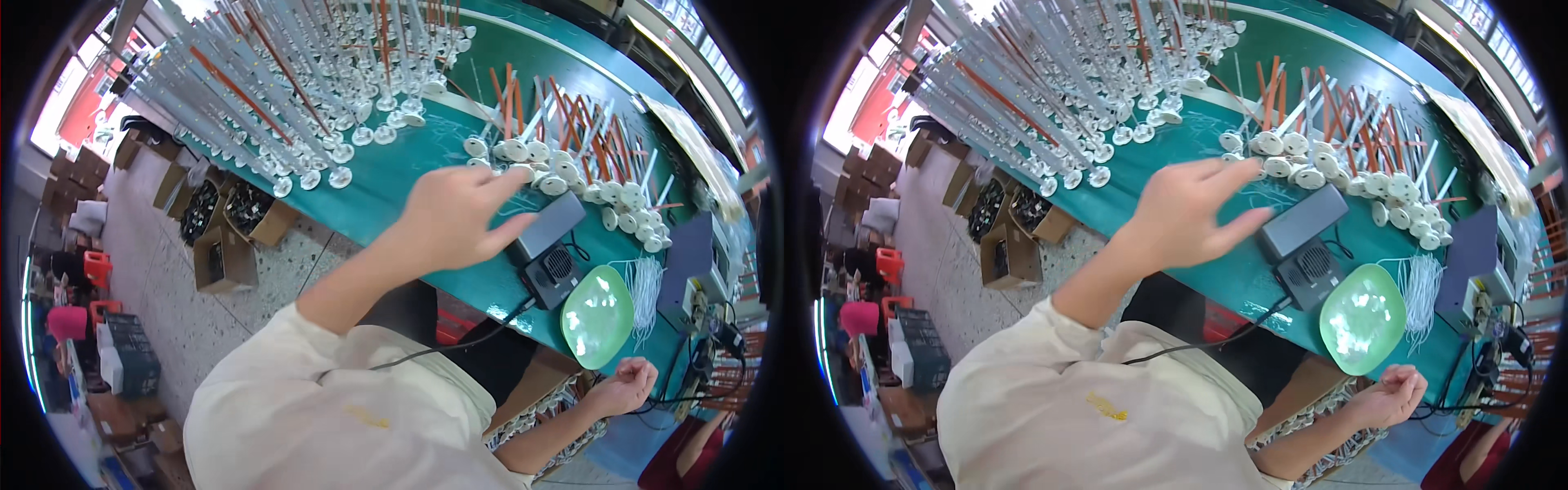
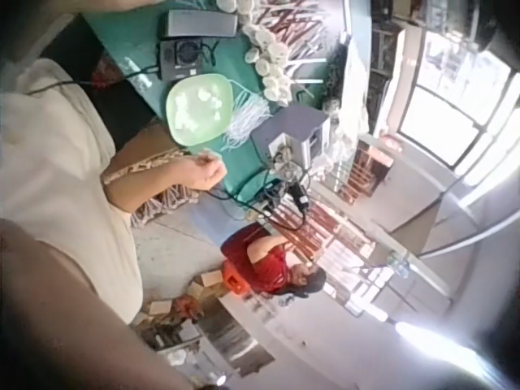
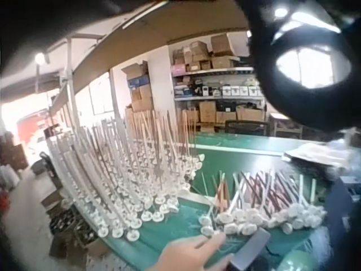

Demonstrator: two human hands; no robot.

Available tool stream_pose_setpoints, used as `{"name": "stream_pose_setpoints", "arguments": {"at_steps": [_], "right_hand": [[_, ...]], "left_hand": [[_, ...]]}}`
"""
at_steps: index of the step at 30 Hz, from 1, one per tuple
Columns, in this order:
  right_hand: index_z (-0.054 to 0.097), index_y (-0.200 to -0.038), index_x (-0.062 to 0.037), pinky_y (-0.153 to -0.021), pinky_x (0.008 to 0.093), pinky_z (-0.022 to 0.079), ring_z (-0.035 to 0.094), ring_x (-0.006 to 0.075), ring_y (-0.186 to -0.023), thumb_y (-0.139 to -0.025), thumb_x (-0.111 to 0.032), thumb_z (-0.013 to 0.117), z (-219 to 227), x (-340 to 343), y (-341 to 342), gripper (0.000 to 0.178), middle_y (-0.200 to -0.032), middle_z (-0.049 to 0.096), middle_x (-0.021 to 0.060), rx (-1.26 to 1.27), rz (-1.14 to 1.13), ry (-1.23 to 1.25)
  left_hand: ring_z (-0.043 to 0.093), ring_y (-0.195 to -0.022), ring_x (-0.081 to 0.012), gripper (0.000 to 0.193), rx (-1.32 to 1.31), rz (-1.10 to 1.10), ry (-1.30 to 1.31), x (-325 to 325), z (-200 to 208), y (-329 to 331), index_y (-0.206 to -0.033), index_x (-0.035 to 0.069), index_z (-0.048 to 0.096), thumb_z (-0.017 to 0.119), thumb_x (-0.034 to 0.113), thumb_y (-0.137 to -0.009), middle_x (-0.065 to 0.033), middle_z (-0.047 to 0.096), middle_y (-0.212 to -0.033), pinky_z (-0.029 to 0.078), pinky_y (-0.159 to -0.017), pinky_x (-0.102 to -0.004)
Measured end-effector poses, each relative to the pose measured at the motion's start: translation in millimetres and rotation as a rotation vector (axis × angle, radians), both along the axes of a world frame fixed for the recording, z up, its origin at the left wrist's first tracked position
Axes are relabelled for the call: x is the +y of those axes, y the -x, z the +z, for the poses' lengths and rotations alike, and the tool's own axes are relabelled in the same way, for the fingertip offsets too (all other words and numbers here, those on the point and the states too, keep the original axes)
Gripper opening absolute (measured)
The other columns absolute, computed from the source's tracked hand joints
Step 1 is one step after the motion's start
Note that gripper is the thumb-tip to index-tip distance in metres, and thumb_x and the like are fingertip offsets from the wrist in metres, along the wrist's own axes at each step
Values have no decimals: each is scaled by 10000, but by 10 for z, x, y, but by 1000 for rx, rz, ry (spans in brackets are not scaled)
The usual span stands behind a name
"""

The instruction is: The person is assembling circular light bases with light strips and securing them with cable ties.

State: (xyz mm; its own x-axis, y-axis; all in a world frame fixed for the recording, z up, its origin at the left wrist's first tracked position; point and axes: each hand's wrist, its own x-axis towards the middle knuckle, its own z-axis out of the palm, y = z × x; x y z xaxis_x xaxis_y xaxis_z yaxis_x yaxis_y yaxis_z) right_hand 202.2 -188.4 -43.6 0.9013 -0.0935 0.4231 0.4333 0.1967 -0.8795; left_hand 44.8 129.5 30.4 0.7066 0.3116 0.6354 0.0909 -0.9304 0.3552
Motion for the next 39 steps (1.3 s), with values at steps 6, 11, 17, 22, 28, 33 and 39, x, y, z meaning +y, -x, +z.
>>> {"name": "stream_pose_setpoints", "arguments": {"at_steps": [6,11,17,22,28,33,39], "right_hand": [[469,-780,-17,-533,252,284,396,114,-599,-985,-111,448,32,101,-17,226,-697,478,63,62,57,59],[542,-814,-3,-510,238,299,422,90,-588,-976,-90,498,117,121,22,189,-700,508,46,110,43,-32],[602,-919,36,-501,237,292,410,75,-580,-969,-80,529,194,6,118,146,-692,516,30,17,-28,-3],[615,-903,34,-498,230,264,380,67,-573,-968,-75,536,172,-73,268,150,-680,486,19,-13,49,23],[640,-924,42,-531,205,396,513,107,-610,-834,54,661,242,363,741,93,-806,614,98,-440,85,450],[669,-963,47,-512,228,489,610,160,-672,-688,88,751,523,913,987,289,-929,650,189,-696,468,308],[699,-907,26,-511,264,500,610,186,-620,-567,57,744,659,979,1009,344,-854,650,112,-786,335,85]], "left_hand": [[642,-697,-319,172,20,640,8,426,-491,1275,-998,25,665,661,28,-827,-137,651,-831,519,-608,-377],[659,-887,-369,244,-6,669,14,695,-616,1374,-1109,11,648,607,43,-871,-208,644,-1078,532,-770,-415],[644,-898,-374,302,297,723,92,768,-800,1142,-1187,99,625,591,129,-888,-144,632,-1095,528,-757,-445],[632,-802,-290,215,135,651,-209,707,-857,1225,-1034,33,693,646,127,-847,-98,694,-875,479,-685,-395],[649,-746,-255,195,-42,403,-178,100,-174,1051,-1011,21,713,672,57,-823,-104,700,-825,487,-656,-355],[604,-524,-154,162,-108,-104,234,-581,234,698,-975,-17,726,618,15,-859,-105,687,-717,450,-508,-251],[598,-472,-129,84,-170,-475,490,-951,253,354,-877,-33,718,656,-8,-828,-84,645,-605,439,-447,-234]]}}
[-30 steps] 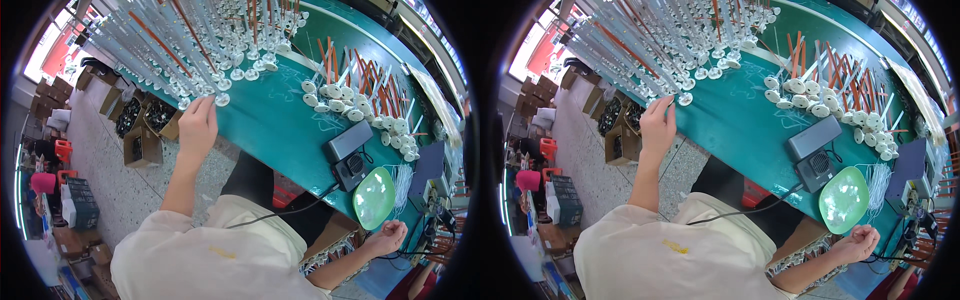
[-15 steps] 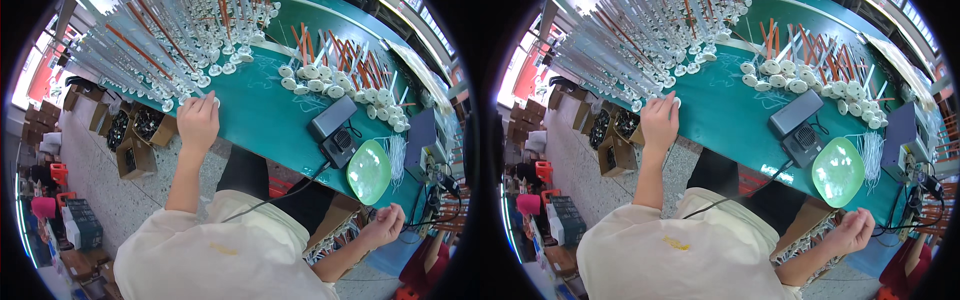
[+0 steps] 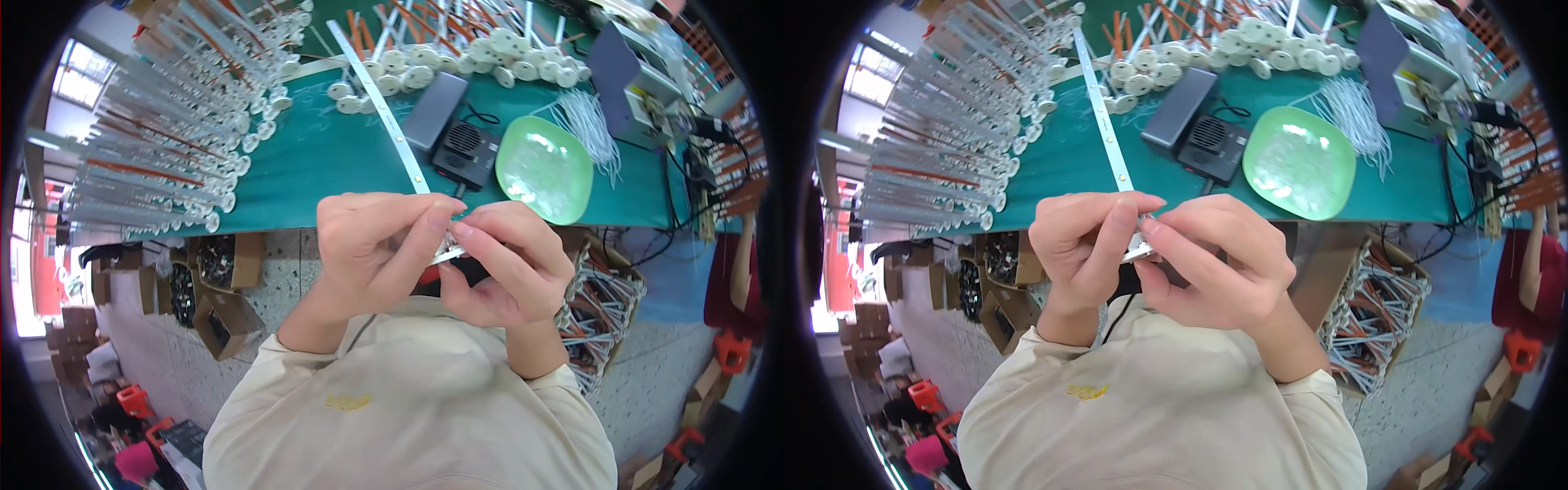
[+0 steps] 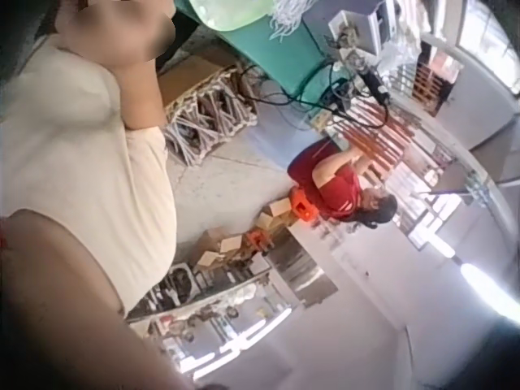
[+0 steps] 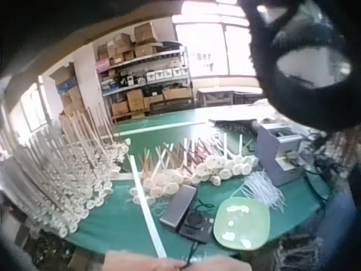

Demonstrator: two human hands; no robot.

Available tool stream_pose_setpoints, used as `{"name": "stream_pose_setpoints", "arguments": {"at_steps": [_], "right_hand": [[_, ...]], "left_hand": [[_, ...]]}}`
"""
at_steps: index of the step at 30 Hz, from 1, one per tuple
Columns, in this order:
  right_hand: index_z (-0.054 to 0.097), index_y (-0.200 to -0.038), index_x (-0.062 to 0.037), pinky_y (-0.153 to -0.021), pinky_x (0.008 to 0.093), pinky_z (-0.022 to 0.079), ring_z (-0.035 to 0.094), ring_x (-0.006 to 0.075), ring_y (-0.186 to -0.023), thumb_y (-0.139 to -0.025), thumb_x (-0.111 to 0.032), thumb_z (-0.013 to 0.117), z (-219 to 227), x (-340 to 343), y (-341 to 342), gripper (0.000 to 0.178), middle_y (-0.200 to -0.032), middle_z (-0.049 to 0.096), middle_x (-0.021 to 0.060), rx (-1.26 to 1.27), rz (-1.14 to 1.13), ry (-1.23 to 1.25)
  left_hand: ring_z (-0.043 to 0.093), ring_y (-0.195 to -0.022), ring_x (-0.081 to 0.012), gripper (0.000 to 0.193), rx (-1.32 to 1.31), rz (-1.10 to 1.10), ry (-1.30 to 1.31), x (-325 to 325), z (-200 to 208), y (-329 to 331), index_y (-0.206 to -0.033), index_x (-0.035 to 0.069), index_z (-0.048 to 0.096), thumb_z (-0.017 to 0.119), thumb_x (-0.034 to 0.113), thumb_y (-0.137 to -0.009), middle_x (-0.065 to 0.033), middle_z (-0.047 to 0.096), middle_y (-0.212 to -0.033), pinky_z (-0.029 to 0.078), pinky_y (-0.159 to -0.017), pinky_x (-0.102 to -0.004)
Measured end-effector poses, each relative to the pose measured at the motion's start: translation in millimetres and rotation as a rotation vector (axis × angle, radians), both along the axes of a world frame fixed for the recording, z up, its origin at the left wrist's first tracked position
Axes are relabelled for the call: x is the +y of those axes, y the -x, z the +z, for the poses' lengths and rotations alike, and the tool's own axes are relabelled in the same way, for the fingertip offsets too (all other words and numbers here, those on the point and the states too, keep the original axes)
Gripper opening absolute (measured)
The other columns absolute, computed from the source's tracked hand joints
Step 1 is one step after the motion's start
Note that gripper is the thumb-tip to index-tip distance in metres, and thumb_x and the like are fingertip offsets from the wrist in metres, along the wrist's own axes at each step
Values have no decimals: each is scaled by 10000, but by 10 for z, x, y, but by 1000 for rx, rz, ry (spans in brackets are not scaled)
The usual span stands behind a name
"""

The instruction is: The person is assembling circular light bases with light strips and securing them with cable ties.

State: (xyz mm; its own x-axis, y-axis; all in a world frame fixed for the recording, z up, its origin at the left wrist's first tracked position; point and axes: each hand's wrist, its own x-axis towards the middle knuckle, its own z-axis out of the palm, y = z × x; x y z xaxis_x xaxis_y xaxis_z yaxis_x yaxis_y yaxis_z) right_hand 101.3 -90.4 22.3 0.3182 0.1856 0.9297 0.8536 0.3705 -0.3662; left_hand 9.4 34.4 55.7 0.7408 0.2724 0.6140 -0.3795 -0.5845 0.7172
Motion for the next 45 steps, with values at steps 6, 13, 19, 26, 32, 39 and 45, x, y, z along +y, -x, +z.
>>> {"name": "stream_pose_setpoints", "arguments": {"at_steps": [6,13,19,26,32,39,45], "right_hand": [[685,-938,58,-548,296,512,631,243,-662,-606,57,695,-90,-234,4,332,-854,653,142,5,-49,82],[696,-947,60,-575,291,510,628,238,-674,-626,126,694,-62,-337,-23,328,-846,660,148,56,119,129],[718,-900,40,-567,287,494,603,224,-675,-635,107,728,-38,-453,-59,273,-827,655,127,62,209,239],[709,-873,38,-562,290,488,607,222,-653,-617,105,742,-156,-293,21,267,-814,662,115,84,187,161],[731,-879,-29,-634,314,525,661,257,-720,-752,-16,716,-50,-632,-653,129,-856,697,127,243,-433,602],[750,-886,-60,-808,392,507,609,286,-883,-749,-122,741,-230,-843,-994,151,-877,693,84,121,-674,1276],[753,-870,-65,-775,380,513,603,271,-864,-746,-95,714,-331,-840,-1028,133,-877,695,63,46,-669,1292]], "left_hand": [[536,-481,-66,207,32,-38,183,-219,-189,-89,-829,-67,712,558,47,-908,-60,645,-601,371,-439,-213],[546,-501,-107,190,34,-107,265,-228,-263,-37,-873,-60,705,574,72,-910,-77,635,-627,424,-486,-241],[632,-616,-171,383,35,-425,131,-87,-361,112,-1130,-125,622,545,182,-914,-150,689,-803,467,-551,-260],[711,-712,-252,343,108,-406,71,72,-372,186,-1133,-128,636,599,68,-854,-211,711,-885,532,-636,-268],[715,-714,-318,387,58,-402,205,57,-505,206,-1062,-90,661,553,268,-964,-256,699,-878,581,-661,-366],[716,-725,-297,342,179,-347,203,144,-661,282,-1049,-82,672,545,222,-957,-239,708,-902,575,-676,-343],[718,-730,-280,334,169,-341,211,185,-646,255,-1047,-73,677,548,220,-952,-230,712,-910,571,-681,-327]]}}
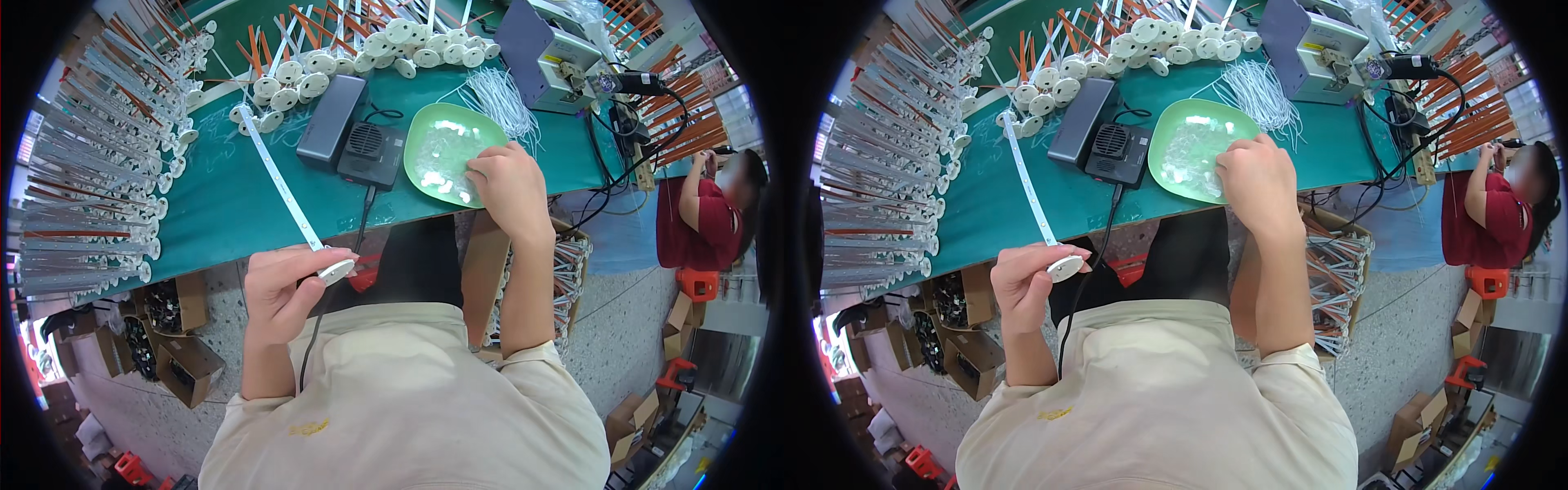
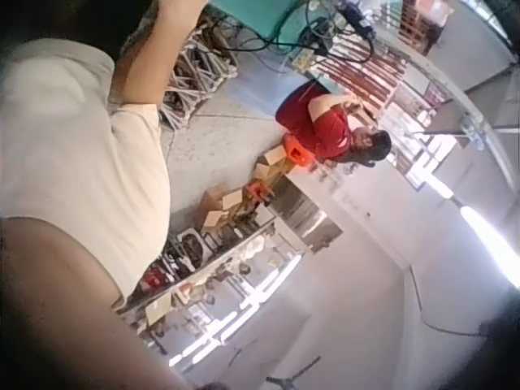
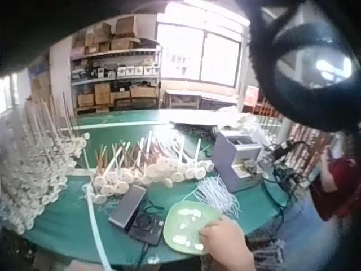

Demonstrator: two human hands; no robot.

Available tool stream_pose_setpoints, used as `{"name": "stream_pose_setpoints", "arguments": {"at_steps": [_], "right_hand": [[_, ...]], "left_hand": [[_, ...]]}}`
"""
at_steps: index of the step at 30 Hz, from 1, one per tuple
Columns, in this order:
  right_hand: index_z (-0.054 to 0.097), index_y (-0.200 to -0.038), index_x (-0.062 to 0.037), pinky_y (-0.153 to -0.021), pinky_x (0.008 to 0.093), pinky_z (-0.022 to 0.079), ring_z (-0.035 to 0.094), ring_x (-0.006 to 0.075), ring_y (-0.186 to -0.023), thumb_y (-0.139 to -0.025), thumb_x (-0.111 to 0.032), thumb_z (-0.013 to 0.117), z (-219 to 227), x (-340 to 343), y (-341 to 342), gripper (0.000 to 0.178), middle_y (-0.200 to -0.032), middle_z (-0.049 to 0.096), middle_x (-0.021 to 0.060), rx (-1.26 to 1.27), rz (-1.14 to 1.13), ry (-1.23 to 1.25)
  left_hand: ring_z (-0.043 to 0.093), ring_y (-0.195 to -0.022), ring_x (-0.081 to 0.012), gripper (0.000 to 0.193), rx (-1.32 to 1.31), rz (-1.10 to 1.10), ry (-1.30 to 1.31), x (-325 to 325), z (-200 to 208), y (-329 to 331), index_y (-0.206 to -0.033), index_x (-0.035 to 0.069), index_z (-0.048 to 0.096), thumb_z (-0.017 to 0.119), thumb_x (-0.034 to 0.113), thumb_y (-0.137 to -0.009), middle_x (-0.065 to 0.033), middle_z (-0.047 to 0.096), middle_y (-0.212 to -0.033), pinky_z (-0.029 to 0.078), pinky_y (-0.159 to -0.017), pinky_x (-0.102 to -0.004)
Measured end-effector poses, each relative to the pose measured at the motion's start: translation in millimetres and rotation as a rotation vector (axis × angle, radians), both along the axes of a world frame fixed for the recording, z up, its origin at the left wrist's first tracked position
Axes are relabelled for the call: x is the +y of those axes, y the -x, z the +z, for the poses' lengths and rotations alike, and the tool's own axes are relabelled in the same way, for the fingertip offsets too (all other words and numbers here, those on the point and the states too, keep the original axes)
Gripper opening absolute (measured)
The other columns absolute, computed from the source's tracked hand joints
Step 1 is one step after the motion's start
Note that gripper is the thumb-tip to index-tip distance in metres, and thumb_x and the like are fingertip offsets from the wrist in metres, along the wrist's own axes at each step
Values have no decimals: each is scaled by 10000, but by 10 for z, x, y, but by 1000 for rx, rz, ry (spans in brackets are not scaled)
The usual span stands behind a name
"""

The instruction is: The person is assembling circular light bases with light strips and securing them with cable ties.

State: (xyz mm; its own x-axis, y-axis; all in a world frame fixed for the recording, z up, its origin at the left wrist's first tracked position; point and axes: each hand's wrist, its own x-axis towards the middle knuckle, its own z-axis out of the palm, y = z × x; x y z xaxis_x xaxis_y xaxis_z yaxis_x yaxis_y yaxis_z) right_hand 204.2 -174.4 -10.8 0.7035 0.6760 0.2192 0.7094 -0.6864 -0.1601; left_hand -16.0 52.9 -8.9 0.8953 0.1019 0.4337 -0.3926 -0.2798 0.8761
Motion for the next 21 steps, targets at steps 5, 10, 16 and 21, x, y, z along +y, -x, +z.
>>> {"name": "stream_pose_setpoints", "arguments": {"at_steps": [5,10,16,21], "right_hand": [[738,-833,-40,-766,382,516,622,278,-834,-760,-67,672,-62,-7,-75,102,-832,692,82,-37,66,-20],[720,-830,-18,-753,386,521,631,290,-827,-782,-49,658,-101,-44,-106,85,-837,686,109,-64,53,-84],[675,-851,24,-676,339,508,633,283,-756,-758,55,686,150,154,309,99,-815,672,128,-225,95,-567],[659,-849,61,-522,328,468,582,273,-624,-671,89,767,367,419,940,210,-753,622,124,-159,396,-994]], "left_hand": [[713,-763,-239,272,-36,25,103,-20,-9,-44,-1050,-97,676,533,18,-849,-187,717,-866,549,-720,-279],[710,-776,-234,273,-37,30,121,-18,26,-17,-1058,-108,668,530,28,-866,-200,715,-908,552,-736,-295],[709,-866,-309,317,-24,75,355,-95,-8,-157,-1137,-79,626,611,158,-926,-257,669,-1086,569,-788,-372],[656,-1059,-352,394,-142,-7,862,-294,97,-340,-1185,-98,593,625,-71,-794,-260,638,-1156,561,-894,-438]]}}
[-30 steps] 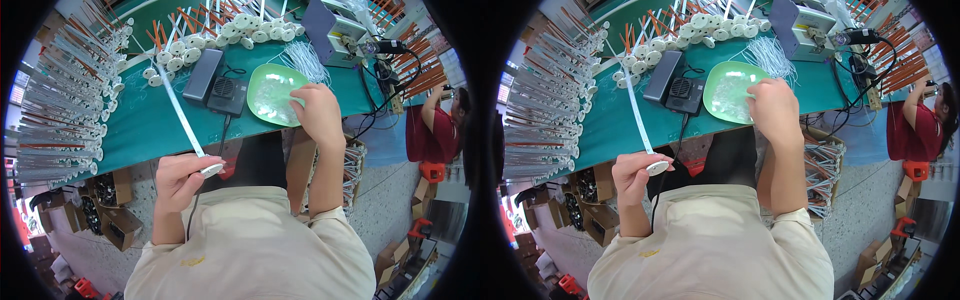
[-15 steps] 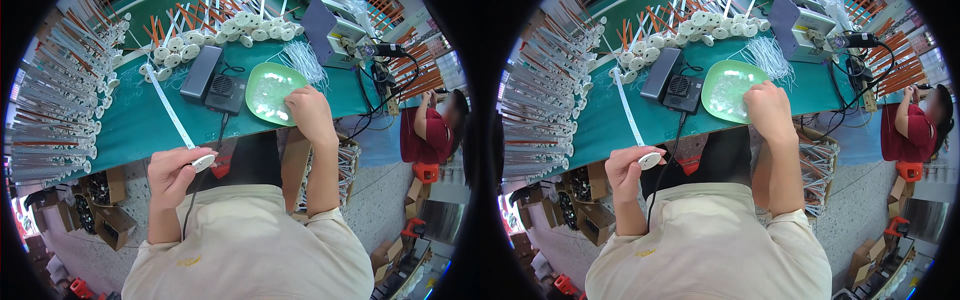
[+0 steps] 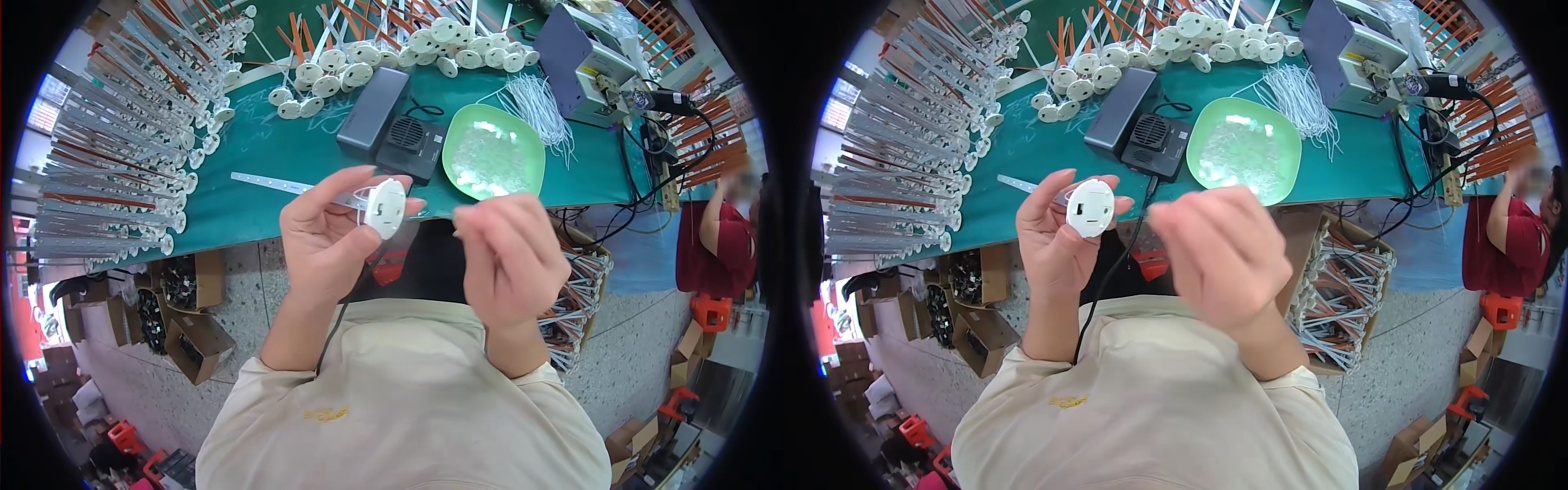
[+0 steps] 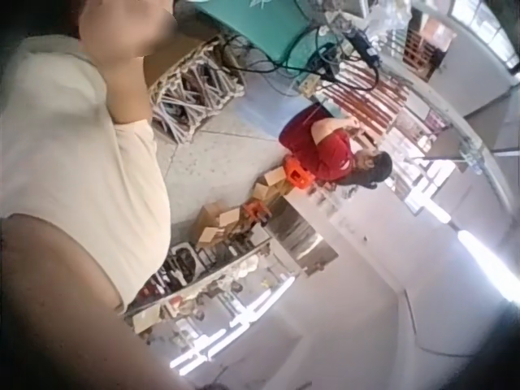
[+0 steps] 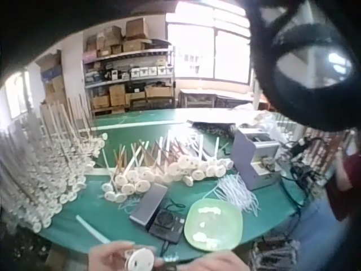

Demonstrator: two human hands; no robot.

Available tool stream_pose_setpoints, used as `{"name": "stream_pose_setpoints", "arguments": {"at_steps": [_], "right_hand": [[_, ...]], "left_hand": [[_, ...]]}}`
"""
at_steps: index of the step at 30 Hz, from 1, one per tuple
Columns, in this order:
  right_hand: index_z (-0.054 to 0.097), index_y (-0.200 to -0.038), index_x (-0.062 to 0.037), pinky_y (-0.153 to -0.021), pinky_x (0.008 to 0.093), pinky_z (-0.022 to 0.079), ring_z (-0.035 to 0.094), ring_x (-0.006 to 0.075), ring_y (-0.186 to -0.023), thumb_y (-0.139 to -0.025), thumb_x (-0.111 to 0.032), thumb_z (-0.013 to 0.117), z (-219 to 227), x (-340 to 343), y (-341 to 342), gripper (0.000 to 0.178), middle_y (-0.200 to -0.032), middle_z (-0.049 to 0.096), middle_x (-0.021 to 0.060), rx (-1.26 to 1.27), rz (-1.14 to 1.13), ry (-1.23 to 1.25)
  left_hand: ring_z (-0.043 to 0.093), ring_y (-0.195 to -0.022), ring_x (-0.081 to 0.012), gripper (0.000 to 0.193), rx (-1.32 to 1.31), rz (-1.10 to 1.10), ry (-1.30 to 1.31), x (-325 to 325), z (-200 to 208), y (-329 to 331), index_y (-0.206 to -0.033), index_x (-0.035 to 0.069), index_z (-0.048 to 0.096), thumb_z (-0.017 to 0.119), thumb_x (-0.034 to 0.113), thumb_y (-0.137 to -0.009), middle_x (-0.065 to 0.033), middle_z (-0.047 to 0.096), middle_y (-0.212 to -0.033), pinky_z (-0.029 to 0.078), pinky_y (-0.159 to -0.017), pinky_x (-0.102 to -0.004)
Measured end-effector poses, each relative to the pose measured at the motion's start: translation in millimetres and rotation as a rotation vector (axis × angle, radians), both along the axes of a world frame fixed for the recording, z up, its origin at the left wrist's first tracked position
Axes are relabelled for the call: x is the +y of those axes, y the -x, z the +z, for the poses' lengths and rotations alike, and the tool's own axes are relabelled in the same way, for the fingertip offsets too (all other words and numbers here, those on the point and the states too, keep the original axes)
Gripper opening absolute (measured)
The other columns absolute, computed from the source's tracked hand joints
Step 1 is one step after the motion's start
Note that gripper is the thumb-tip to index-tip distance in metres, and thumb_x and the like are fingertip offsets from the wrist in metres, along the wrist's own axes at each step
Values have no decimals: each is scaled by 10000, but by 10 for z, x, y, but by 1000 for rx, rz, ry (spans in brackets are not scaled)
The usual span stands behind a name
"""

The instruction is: The person is assembling circular light bases with light strips and securing them with cable ties.

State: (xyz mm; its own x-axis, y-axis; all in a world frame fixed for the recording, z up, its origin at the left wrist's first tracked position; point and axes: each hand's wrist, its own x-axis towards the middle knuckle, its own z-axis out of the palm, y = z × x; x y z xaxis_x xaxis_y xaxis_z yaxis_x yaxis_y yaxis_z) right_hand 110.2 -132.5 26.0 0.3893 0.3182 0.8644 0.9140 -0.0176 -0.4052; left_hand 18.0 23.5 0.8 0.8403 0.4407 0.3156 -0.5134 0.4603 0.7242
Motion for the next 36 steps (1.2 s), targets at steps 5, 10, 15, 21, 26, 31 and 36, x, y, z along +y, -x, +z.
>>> {"name": "stream_pose_setpoints", "arguments": {"at_steps": [5,10,15,21,26,31,36], "right_hand": [[667,-868,57,-509,294,483,580,251,-632,-651,64,793,10,124,101,251,-819,641,113,-15,110,-60],[672,-875,52,-508,292,480,574,244,-634,-650,67,789,-13,158,130,254,-818,641,111,-46,81,-63],[670,-877,54,-502,287,470,566,239,-636,-650,70,786,-46,192,133,255,-820,640,110,-37,63,-72],[665,-878,60,-496,285,462,560,240,-634,-639,85,773,-50,202,141,264,-831,637,113,-100,60,-61],[657,-908,55,-535,305,468,574,262,-683,-706,117,726,-21,178,203,222,-853,644,128,-91,18,26],[657,-922,48,-560,304,475,577,254,-686,-707,115,723,-43,174,243,235,-855,642,121,-15,98,-17],[710,-934,6,-565,281,484,601,219,-677,-609,90,802,-83,193,171,348,-871,663,94,166,339,-117]], "left_hand": [[667,-1017,-390,400,-15,-68,-32,-28,38,8,-1167,-102,601,684,-64,-778,-285,635,-1147,546,-919,-468],[661,-1033,-390,415,-16,-65,16,-70,52,29,-1174,-104,601,687,-75,-769,-282,629,-1170,551,-909,-455],[650,-1058,-393,441,-1,-49,-4,-76,29,54,-1183,-99,604,690,-96,-751,-271,628,-1185,545,-919,-455],[637,-1083,-393,514,-33,27,-93,-103,48,64,-1186,-94,608,713,-159,-687,-261,625,-1199,539,-936,-456],[641,-1088,-345,559,-17,123,-253,-151,-1,97,-1202,-77,593,815,53,-706,-276,614,-1200,528,-961,-535],[635,-1098,-349,520,-96,85,-162,-188,-29,135,-1206,-94,599,785,-81,-720,-243,615,-1231,521,-966,-434],[647,-1070,-357,651,3,55,-196,-109,-27,170,-1200,-18,608,886,234,-667,-271,615,-1201,533,-953,-542]]}}
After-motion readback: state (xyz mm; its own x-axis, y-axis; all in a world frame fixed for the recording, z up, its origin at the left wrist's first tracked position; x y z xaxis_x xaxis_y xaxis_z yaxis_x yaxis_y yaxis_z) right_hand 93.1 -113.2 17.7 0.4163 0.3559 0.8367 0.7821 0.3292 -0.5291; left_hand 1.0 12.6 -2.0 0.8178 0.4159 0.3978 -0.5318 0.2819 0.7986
